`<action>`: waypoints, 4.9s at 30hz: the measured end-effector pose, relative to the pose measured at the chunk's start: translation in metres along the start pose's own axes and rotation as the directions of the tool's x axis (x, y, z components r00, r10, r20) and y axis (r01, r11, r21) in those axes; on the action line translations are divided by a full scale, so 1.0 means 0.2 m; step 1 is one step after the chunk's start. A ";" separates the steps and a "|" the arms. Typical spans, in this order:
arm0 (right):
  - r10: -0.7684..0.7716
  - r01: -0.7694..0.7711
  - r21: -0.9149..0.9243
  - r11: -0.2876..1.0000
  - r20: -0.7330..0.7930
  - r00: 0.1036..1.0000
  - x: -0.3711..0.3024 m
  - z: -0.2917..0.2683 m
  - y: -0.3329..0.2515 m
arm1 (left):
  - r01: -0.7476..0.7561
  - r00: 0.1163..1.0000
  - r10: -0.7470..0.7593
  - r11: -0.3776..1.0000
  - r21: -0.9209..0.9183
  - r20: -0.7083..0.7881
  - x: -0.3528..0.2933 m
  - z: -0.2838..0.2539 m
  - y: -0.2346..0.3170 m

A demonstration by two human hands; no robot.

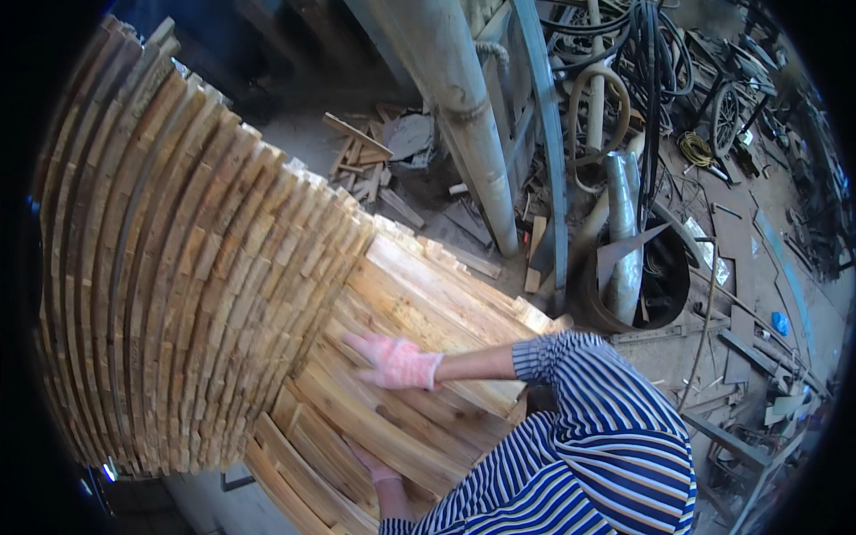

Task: The person stacks wooden planks by hand, picking them up from a pile and arranging them into a neat stack. The person wears pink gloves and handles the planks one by one or in small groups, aligning them carefully.

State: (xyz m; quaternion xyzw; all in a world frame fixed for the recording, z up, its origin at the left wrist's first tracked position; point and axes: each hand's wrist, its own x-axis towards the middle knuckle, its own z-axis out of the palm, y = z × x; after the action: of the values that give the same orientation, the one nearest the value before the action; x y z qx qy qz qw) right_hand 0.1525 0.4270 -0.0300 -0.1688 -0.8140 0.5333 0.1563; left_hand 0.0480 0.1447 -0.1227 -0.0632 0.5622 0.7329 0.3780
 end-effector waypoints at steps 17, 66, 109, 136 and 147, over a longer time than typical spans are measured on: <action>0.256 -0.376 -0.545 0.749 -0.285 0.924 -0.35 0.51 0.03 | 0.050 0.998 -0.052 0.998 -0.048 -0.042 -0.06 0.05 0.05; 0.076 0.521 -0.657 0.545 0.657 0.750 -0.58 0.03 0.00 | -0.260 0.958 0.267 0.962 0.077 -0.101 -0.76 -0.52 0.86; 0.052 -0.226 0.511 0.829 0.332 0.942 -0.61 1.40 -0.75 | -0.290 0.956 0.288 0.956 -0.040 -0.052 -0.60 -0.54 0.71; 0.257 -0.263 -0.196 0.945 -0.055 0.965 -0.50 0.73 -0.44 | -0.413 0.910 0.251 0.614 0.672 0.330 -0.24 -0.16 0.21; 0.361 -0.396 -0.533 0.748 -0.174 0.916 -0.35 0.67 -0.14 | -0.394 0.872 0.098 -0.439 0.807 0.480 -0.21 -0.20 0.11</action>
State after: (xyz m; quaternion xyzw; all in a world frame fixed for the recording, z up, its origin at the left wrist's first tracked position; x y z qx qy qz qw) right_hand 0.1541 0.2764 -0.0611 -0.3843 -0.8773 0.2873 0.0132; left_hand 0.0517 0.0882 -0.0985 0.4743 0.8710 0.0192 0.1267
